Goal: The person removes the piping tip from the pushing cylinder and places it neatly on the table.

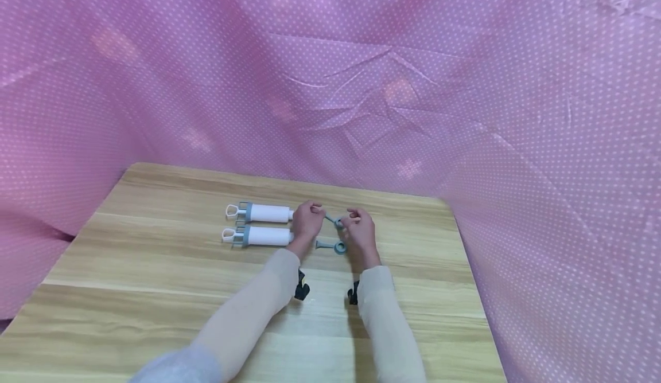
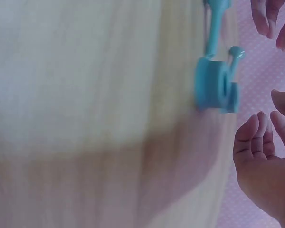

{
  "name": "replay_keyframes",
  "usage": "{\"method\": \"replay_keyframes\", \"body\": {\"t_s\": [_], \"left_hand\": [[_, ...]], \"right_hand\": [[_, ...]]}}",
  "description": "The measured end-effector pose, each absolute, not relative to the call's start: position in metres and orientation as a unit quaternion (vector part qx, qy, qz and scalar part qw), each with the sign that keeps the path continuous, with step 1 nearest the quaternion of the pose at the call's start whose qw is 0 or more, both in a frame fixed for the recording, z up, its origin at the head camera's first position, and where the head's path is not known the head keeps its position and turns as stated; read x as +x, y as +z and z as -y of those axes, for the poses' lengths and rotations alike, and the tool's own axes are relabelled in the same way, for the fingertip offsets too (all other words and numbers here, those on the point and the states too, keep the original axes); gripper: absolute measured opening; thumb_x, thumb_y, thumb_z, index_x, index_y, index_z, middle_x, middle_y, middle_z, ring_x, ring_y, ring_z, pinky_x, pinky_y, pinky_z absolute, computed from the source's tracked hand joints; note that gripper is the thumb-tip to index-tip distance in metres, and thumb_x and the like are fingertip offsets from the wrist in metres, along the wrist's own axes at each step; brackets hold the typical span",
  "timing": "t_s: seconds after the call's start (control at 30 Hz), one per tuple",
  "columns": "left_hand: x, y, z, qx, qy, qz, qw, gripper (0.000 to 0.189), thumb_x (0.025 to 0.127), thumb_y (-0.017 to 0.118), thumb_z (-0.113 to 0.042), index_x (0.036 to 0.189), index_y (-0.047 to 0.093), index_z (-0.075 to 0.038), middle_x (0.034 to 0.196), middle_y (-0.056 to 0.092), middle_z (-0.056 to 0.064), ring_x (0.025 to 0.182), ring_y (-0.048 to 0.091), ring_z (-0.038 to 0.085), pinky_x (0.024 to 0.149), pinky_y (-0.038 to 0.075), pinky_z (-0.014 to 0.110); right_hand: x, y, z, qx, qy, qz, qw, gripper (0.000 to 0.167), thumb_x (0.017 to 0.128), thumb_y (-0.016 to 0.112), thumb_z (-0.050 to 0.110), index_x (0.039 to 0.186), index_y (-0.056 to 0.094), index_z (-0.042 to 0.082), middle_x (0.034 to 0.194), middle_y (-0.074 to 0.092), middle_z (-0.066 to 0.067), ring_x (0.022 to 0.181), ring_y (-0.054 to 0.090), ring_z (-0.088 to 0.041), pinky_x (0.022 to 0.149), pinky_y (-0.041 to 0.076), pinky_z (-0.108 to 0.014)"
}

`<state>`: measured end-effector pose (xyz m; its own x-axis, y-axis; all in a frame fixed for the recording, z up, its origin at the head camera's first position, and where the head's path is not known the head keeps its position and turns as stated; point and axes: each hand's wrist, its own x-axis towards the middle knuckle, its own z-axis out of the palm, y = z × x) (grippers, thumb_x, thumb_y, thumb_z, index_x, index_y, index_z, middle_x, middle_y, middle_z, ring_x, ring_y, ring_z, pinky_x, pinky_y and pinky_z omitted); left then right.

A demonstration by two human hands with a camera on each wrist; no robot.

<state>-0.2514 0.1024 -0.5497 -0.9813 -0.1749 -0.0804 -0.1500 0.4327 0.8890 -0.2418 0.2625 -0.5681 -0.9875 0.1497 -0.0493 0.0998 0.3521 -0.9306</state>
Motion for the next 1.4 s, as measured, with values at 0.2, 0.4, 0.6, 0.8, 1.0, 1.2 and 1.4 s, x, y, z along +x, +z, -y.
{"method": "replay_keyframes", "body": {"t_s": [0.2, 0.4, 0.6, 0.8, 1.0, 1.2, 1.4], "left_hand": [[-0.251, -0.531, -0.086, 0.055, -0.550, 0.832, 0.048, 0.022, 0.087, 0.073, -0.013, 0.108, 0.076, -0.009, 0.094, 0.076, 0.003, 0.087, 0.070, 0.022, 0.081, 0.053, 0.038], [-0.248, -0.522, -0.065, 0.042, -0.566, 0.822, 0.052, 0.025, 0.088, 0.073, -0.016, 0.112, 0.076, -0.010, 0.097, 0.075, 0.003, 0.089, 0.072, 0.020, 0.084, 0.054, 0.038], [-0.240, -0.520, -0.039, 0.006, -0.569, 0.819, 0.074, 0.026, 0.091, 0.072, -0.015, 0.116, 0.074, -0.008, 0.102, 0.074, 0.007, 0.094, 0.070, 0.024, 0.085, 0.056, 0.040], [-0.232, -0.518, -0.014, -0.020, -0.512, 0.850, 0.117, 0.028, 0.091, 0.074, -0.016, 0.117, 0.073, -0.007, 0.108, 0.073, 0.012, 0.100, 0.067, 0.030, 0.088, 0.054, 0.043], [-0.220, -0.515, 0.006, -0.033, -0.481, 0.866, 0.130, 0.031, 0.091, 0.074, -0.017, 0.121, 0.073, -0.009, 0.114, 0.071, 0.014, 0.107, 0.064, 0.032, 0.094, 0.049, 0.047], [-0.212, -0.520, 0.020, -0.037, -0.460, 0.877, 0.133, 0.032, 0.094, 0.072, -0.023, 0.122, 0.072, -0.008, 0.121, 0.070, 0.011, 0.114, 0.061, 0.031, 0.100, 0.046, 0.047], [-0.205, -0.522, 0.030, -0.030, -0.419, 0.897, 0.140, 0.037, 0.095, 0.071, -0.030, 0.125, 0.070, -0.008, 0.126, 0.067, 0.012, 0.118, 0.058, 0.033, 0.099, 0.046, 0.050]], "right_hand": [[-0.239, -0.553, -0.257, -0.043, 0.525, 0.849, 0.048, 0.036, 0.095, 0.069, 0.009, 0.128, 0.064, -0.003, 0.115, 0.061, -0.019, 0.100, 0.064, -0.032, 0.073, 0.053, -0.028], [-0.236, -0.543, -0.253, -0.008, 0.511, 0.858, 0.058, 0.035, 0.095, 0.069, 0.008, 0.127, 0.063, -0.004, 0.115, 0.063, -0.021, 0.101, 0.065, -0.036, 0.079, 0.055, -0.036], [-0.232, -0.537, -0.250, 0.017, 0.503, 0.862, 0.056, 0.035, 0.096, 0.068, 0.011, 0.127, 0.062, -0.005, 0.120, 0.063, -0.023, 0.103, 0.064, -0.036, 0.085, 0.056, -0.043], [-0.226, -0.529, -0.247, 0.049, 0.469, 0.880, 0.061, 0.036, 0.099, 0.065, 0.016, 0.130, 0.061, -0.002, 0.129, 0.061, -0.022, 0.109, 0.062, -0.034, 0.090, 0.054, -0.047], [-0.221, -0.524, -0.247, 0.080, 0.427, 0.897, 0.082, 0.033, 0.100, 0.065, 0.017, 0.128, 0.062, 0.001, 0.128, 0.061, -0.018, 0.112, 0.060, -0.038, 0.090, 0.053, -0.050], [-0.215, -0.529, -0.245, 0.077, 0.431, 0.892, 0.110, 0.030, 0.097, 0.069, 0.014, 0.123, 0.066, 0.000, 0.123, 0.062, -0.020, 0.109, 0.062, -0.040, 0.089, 0.053, -0.056], [-0.207, -0.536, -0.246, 0.073, 0.398, 0.905, 0.130, 0.029, 0.097, 0.070, 0.017, 0.121, 0.068, 0.001, 0.122, 0.062, -0.017, 0.110, 0.062, -0.038, 0.088, 0.052, -0.052]]}}
